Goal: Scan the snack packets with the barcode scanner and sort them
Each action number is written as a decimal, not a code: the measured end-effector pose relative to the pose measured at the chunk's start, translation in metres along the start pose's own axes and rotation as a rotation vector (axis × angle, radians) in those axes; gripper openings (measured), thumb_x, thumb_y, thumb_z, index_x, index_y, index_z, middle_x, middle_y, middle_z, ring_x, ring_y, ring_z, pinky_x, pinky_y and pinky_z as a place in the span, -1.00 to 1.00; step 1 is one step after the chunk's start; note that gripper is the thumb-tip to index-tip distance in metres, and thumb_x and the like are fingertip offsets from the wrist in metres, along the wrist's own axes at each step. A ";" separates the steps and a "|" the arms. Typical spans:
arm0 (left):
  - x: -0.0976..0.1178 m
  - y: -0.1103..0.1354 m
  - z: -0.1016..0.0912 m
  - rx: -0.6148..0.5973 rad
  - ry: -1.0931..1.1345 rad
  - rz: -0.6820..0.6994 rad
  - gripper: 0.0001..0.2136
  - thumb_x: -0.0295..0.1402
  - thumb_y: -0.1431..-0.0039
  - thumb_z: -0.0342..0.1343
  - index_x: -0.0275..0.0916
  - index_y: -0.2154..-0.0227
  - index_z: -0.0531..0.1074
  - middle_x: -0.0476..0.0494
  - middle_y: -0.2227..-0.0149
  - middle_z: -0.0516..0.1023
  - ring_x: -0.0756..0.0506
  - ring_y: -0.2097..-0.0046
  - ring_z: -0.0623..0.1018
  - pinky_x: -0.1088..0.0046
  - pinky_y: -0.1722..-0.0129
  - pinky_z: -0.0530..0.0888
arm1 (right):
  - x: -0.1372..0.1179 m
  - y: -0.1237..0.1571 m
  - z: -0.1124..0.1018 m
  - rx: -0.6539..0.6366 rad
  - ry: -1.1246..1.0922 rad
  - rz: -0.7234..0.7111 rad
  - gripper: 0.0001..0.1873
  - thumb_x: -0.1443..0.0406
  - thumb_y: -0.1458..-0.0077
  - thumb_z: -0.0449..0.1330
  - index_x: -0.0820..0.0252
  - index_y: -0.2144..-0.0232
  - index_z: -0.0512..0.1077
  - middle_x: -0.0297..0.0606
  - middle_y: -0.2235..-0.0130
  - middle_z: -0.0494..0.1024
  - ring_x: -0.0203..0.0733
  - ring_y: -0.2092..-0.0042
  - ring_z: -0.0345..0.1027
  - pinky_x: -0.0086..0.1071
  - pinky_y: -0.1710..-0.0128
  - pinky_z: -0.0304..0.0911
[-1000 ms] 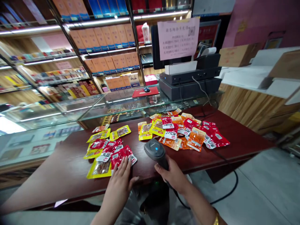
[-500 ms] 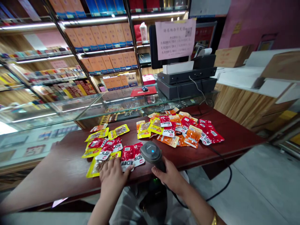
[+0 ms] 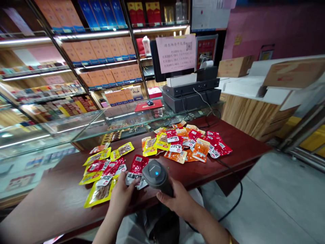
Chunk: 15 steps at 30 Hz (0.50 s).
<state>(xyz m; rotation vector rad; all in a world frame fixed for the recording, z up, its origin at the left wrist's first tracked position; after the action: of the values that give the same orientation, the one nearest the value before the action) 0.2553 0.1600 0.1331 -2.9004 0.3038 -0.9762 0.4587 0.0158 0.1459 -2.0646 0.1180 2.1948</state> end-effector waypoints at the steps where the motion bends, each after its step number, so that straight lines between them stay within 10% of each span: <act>1: 0.002 -0.001 0.001 -0.001 0.009 -0.003 -0.70 -0.09 -0.19 0.11 -0.13 0.11 0.35 -0.17 0.31 0.63 -0.31 0.18 0.65 0.32 0.29 0.40 | -0.002 -0.001 0.000 -0.002 0.008 -0.013 -0.51 -0.12 -0.15 0.38 0.15 0.14 0.54 -0.35 0.39 0.46 -0.16 0.31 0.33 -0.31 0.17 0.38; 9: 0.031 -0.021 0.025 -0.162 0.259 0.013 -0.66 0.02 -0.16 0.09 -0.12 0.18 0.35 -0.05 0.48 0.59 -0.23 0.41 0.61 0.33 0.38 0.41 | -0.004 -0.002 -0.013 0.070 -0.014 -0.079 -0.49 -0.13 -0.13 0.37 0.10 0.10 0.55 -0.27 0.30 0.50 -0.08 0.23 0.34 -0.27 0.14 0.36; 15: 0.113 -0.076 0.080 -0.213 0.591 0.135 -0.64 -0.02 -0.04 0.26 -0.19 0.26 0.41 -0.08 0.45 0.62 -0.15 0.41 0.60 0.36 0.38 0.46 | 0.009 -0.001 -0.032 0.134 -0.038 -0.038 -0.49 -0.18 -0.12 0.36 0.10 0.26 0.44 -0.41 0.42 0.33 -0.26 0.41 0.13 -0.43 0.43 0.17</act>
<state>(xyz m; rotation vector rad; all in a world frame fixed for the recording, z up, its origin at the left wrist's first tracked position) 0.4046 0.2111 0.1455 -2.6373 0.6568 -1.8558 0.4896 0.0131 0.1353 -1.9370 0.2141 2.1401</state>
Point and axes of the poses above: each hand's wrist, its own y-axis away from the middle knuckle, its own z-axis out of the palm, x = y × z, the point moved 7 cm from there along -y, towards the middle knuckle
